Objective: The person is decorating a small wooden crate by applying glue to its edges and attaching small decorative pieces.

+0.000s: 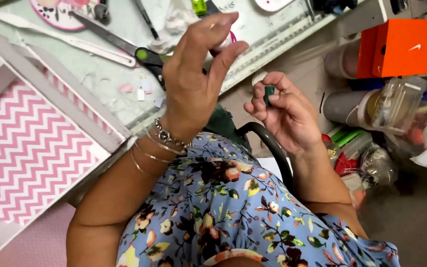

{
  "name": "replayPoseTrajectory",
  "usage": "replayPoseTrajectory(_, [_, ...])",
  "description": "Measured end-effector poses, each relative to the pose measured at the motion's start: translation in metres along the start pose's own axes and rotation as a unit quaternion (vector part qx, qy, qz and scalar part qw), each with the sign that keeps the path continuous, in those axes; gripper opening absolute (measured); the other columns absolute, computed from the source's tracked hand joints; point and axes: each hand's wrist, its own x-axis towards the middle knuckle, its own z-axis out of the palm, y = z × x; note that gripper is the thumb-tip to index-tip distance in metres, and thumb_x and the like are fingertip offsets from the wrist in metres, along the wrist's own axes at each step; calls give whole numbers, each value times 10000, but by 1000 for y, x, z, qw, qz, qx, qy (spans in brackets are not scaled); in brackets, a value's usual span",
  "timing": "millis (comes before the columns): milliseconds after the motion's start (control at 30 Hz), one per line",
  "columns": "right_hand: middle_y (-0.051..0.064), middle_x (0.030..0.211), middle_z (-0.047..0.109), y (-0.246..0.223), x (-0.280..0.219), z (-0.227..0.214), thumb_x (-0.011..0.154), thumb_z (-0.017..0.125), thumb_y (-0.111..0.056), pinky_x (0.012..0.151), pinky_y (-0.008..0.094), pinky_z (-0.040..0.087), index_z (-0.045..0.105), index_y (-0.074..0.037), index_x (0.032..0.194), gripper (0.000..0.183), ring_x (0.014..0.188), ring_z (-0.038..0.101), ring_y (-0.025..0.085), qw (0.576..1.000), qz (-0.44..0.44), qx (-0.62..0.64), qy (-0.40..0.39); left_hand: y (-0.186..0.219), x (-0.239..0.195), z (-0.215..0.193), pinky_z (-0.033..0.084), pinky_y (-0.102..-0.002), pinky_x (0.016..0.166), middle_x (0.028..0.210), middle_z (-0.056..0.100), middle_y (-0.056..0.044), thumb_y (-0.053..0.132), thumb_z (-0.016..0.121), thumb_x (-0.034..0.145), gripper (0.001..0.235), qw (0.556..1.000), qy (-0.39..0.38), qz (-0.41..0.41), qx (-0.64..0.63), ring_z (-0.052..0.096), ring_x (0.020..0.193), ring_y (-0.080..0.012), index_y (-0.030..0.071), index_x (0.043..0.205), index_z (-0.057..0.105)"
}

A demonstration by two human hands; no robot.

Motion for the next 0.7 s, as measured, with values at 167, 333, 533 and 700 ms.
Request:
replayPoseTrajectory(167, [63,1068,517,0,-3,-4,822,551,-18,917,369,501,436,-57,1110,312,970,626,242,984,-77,-150,59,-16,3,21,534,-329,833,1131,531,-123,-31,631,933,262,995,-54,15,82,609,952,-238,23,1092,430])
replayPoseTrajectory(333, [89,1001,527,-5,0,-2,871,561,-32,972,374,497,435,-51,1078,243,1054,601,294,964,-139,-226,12,-17,5,26,592,-339,809,1198,487,-124,-31,718,907,401,987,-81,30,136,613,1016,-284,53,1099,375])
replayPoseTrajectory(533, [194,901,563,-42,45,-34,957,539,76,493,229,512,499,54,1041,95,664,602,219,732,-405,-548,-5,-24,21,25,563,-275,586,1025,545,17,364,863,812,542,909,-15,62,412,592,946,-166,143,1003,406])
replayPoseTrajectory(700, [213,947,597,-63,73,-21,953,608,101,598,296,432,595,85,1040,89,775,542,243,531,-488,-693,0,-28,-1,20,629,-349,849,1303,394,-106,416,913,944,719,909,-37,9,416,613,1177,-295,117,1292,359])
